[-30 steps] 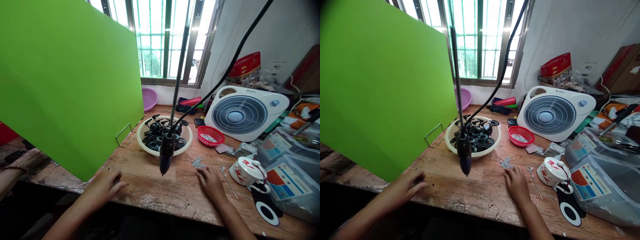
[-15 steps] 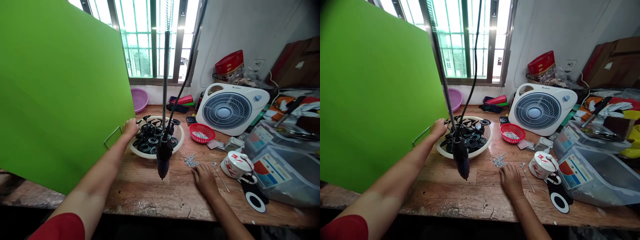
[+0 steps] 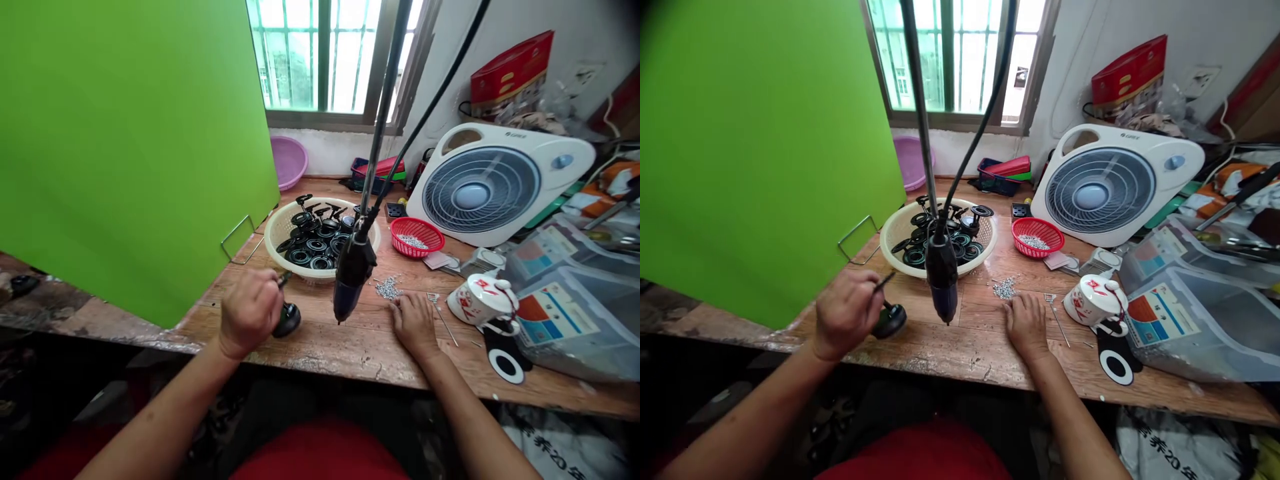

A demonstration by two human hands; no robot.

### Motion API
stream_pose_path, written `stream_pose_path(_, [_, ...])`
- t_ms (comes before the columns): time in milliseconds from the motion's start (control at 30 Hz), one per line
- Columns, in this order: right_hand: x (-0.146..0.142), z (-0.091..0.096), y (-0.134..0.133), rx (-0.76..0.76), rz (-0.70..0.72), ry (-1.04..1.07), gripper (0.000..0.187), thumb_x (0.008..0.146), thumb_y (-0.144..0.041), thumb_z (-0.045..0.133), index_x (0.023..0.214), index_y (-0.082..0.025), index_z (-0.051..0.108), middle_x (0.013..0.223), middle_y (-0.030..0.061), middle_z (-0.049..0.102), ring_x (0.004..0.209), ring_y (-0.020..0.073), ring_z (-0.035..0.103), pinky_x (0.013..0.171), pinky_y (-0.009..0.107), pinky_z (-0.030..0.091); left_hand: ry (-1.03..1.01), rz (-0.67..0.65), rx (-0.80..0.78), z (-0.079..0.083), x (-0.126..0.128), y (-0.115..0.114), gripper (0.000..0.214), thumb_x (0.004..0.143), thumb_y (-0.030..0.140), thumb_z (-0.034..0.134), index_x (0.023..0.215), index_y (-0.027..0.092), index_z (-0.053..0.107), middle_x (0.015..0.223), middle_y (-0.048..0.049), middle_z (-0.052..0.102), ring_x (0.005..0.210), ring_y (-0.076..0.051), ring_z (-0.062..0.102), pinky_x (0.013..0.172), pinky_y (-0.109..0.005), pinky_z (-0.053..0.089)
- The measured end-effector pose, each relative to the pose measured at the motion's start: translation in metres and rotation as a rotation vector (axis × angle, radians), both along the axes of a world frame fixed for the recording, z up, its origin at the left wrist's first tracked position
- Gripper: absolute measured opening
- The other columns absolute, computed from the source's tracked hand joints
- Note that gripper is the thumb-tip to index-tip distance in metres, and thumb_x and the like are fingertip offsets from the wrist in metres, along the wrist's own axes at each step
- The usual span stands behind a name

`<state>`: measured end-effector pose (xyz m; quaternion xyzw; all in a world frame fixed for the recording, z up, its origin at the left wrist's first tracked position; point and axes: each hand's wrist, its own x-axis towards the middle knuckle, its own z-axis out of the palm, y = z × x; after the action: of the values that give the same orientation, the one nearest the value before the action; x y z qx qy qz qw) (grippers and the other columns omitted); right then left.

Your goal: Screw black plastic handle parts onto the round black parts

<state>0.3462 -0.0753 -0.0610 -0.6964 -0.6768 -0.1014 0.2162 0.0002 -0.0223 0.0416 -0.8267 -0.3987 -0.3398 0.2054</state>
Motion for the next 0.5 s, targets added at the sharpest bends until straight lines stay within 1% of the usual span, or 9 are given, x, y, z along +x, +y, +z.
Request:
stream_pose_path(100, [-0.017,0.013,-0.006,-0.072,0.176,0.210,0.018,0.092,-0.029,0.044,0.081,-0.018,0.054,0.088,0.0080,0.056,0.087,0.0228,0.048,0.079,0.035,0.036,0.000,-0.075,-0.133,-0.043,0.013,-0.032,0.009,0.083,0.013,0.052,0.076,0.019,0.051,0.096,-0.0087,0.063,0.084,-0.020,0.054,0.073,-0.032,0.047])
stream_pose_path(167, [-0.038,0.020,-0.012,-0.123,0.295,0.413,0.018,0.092,-0.028,0.043,0.079,-0.019,0.051,0.083,0.0056,0.054,0.081,0.0203,0.048,0.075,0.032,0.038,-0.091,-0.106,-0.207,-0.067,0.024,-0.045,0.008,0.084,0.011,0.050,0.080,0.019,0.051,0.099,-0.0100,0.061,0.088,-0.021,0.054,0.076,-0.034,0.048])
stream_pose_path(233, [-0.063,0.022,-0.018,-0.154,0.381,0.586,0.017,0.092,-0.027,0.044,0.078,-0.019,0.050,0.080,0.0039,0.052,0.079,0.0185,0.049,0.072,0.029,0.039,-0.246,-0.122,-0.328,-0.084,0.031,-0.055,0.007,0.085,0.012,0.049,0.090,0.018,0.050,0.105,-0.0122,0.057,0.097,-0.023,0.053,0.084,-0.038,0.048])
stream_pose_path(300, [-0.087,0.019,-0.023,-0.175,0.427,0.689,0.016,0.092,-0.026,0.045,0.078,-0.019,0.050,0.080,0.0031,0.052,0.078,0.0172,0.050,0.071,0.028,0.039,-0.397,-0.100,-0.520,-0.094,0.034,-0.063,0.019,0.086,0.018,0.052,0.105,0.016,0.046,0.109,-0.0140,0.053,0.103,-0.024,0.052,0.088,-0.040,0.047])
stream_pose_path(400, [-0.112,0.010,-0.027,-0.191,0.435,0.745,0.014,0.091,-0.023,0.047,0.078,-0.019,0.051,0.081,0.0030,0.052,0.079,0.0168,0.050,0.072,0.028,0.039,-0.509,-0.091,-0.864,-0.098,0.033,-0.070,0.033,0.087,0.030,0.054,0.114,0.016,0.042,0.104,-0.0113,0.054,0.094,-0.022,0.056,0.079,-0.037,0.050])
stream_pose_path(467, [-0.119,0.004,-0.028,-0.187,0.424,0.750,0.013,0.091,-0.022,0.048,0.079,-0.018,0.052,0.082,0.0032,0.053,0.080,0.0172,0.050,0.073,0.028,0.038,-0.505,-0.143,-1.004,-0.097,0.031,-0.072,0.035,0.084,0.032,0.058,0.113,0.018,0.043,0.103,-0.0088,0.054,0.091,-0.021,0.056,0.076,-0.035,0.050])
stream_pose_path(500, [-0.120,0.003,-0.028,-0.187,0.421,0.751,0.013,0.090,-0.022,0.048,0.079,-0.018,0.052,0.082,0.0033,0.053,0.081,0.0174,0.050,0.073,0.028,0.038,-0.493,-0.172,-1.025,-0.096,0.031,-0.072,0.039,0.081,0.031,0.062,0.113,0.019,0.044,0.105,-0.0085,0.054,0.095,-0.021,0.055,0.079,-0.035,0.049])
